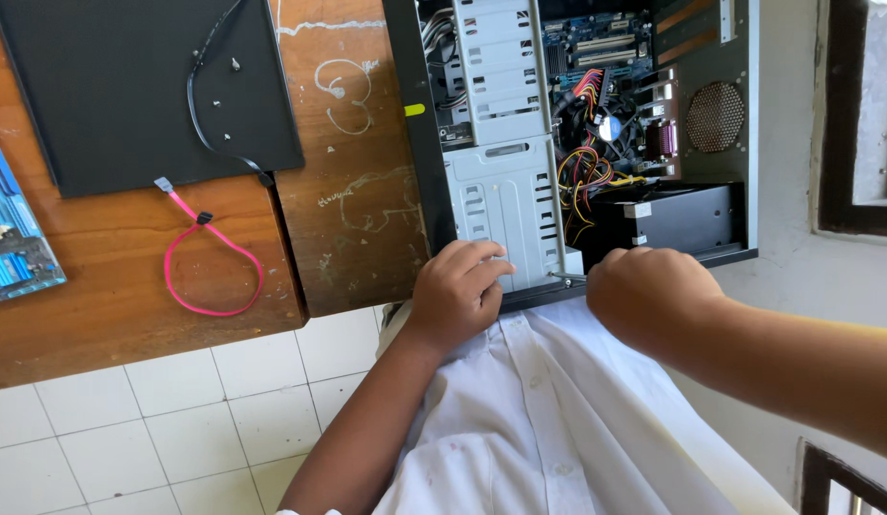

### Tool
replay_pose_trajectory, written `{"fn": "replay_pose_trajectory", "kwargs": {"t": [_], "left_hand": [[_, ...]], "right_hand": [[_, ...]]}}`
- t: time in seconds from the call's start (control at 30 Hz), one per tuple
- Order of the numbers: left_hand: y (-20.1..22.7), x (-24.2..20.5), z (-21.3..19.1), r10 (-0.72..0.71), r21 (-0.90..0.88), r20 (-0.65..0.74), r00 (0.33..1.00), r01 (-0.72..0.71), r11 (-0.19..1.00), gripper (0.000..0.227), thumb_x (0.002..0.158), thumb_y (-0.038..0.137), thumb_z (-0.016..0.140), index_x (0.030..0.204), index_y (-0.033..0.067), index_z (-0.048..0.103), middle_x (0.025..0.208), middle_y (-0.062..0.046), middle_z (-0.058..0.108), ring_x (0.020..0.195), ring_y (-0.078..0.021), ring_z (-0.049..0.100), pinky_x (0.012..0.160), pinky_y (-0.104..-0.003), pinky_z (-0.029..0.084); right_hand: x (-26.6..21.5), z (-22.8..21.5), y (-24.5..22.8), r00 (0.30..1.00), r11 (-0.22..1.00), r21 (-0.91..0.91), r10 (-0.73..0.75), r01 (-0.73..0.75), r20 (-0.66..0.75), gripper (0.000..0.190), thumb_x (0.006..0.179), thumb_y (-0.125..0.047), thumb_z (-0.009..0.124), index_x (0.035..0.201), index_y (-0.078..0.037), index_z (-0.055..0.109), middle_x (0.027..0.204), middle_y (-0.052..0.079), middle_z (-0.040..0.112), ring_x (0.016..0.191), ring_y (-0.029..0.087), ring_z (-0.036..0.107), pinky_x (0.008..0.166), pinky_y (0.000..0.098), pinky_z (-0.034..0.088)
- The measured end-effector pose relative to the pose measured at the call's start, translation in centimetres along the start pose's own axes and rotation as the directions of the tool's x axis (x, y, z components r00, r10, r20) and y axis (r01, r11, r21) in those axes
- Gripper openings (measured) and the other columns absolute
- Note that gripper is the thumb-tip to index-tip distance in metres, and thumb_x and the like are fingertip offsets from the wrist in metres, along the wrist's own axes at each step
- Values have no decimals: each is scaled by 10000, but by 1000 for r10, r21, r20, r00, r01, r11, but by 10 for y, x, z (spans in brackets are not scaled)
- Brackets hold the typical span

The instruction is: The person installs a hard drive into a computer case, connects power and data cables, and then installs a power supply unit. They secure the power supply with screws using a screwdriver.

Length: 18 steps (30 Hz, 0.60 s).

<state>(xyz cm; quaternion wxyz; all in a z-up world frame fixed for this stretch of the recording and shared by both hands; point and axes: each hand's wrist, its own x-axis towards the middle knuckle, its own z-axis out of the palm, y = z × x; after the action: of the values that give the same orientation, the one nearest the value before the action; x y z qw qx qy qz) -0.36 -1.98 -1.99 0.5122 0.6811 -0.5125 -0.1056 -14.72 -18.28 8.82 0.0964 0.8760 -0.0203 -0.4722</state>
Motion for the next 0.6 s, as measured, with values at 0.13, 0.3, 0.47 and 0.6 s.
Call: {"fn": "replay_pose_trajectory", "kwargs": {"t": [0.13,0.3,0.47,0.6], "left_hand": [[-4,-1,0,31,-11,20,999,-31,999,217,803,8,565,854,144,726,915,-39,695,790,-210,681,691,-323,588],[-5,-2,0,33,-13,21,999,-33,999,245,786,-3,542,835,153,724,917,-27,686,803,-219,678,651,-310,582],[-5,-2,1,33,-19,31,999,-32,999,237,789,-1,543,822,151,722,916,-36,690,801,-231,679,641,-315,582],[-4,-3,3,33,11,38,999,-34,999,222,806,17,544,826,153,719,907,-25,680,788,-207,665,636,-296,565]], "right_hand": [[-2,-23,-3,988,976,-175,-140,127,-68,101,822,-58,699,912,-72,654,821,125,672,626,195,677,526,303,565],[-12,-49,3,958,932,-223,-280,286,61,105,825,12,658,902,-60,662,829,133,674,629,182,671,533,282,563],[-4,-35,6,990,992,49,-123,119,70,94,838,-40,581,817,-75,666,792,104,647,512,141,635,458,265,547],[1,-27,10,989,992,38,-117,120,-86,138,790,-13,667,898,-97,688,853,121,687,631,193,688,527,266,556]]}}
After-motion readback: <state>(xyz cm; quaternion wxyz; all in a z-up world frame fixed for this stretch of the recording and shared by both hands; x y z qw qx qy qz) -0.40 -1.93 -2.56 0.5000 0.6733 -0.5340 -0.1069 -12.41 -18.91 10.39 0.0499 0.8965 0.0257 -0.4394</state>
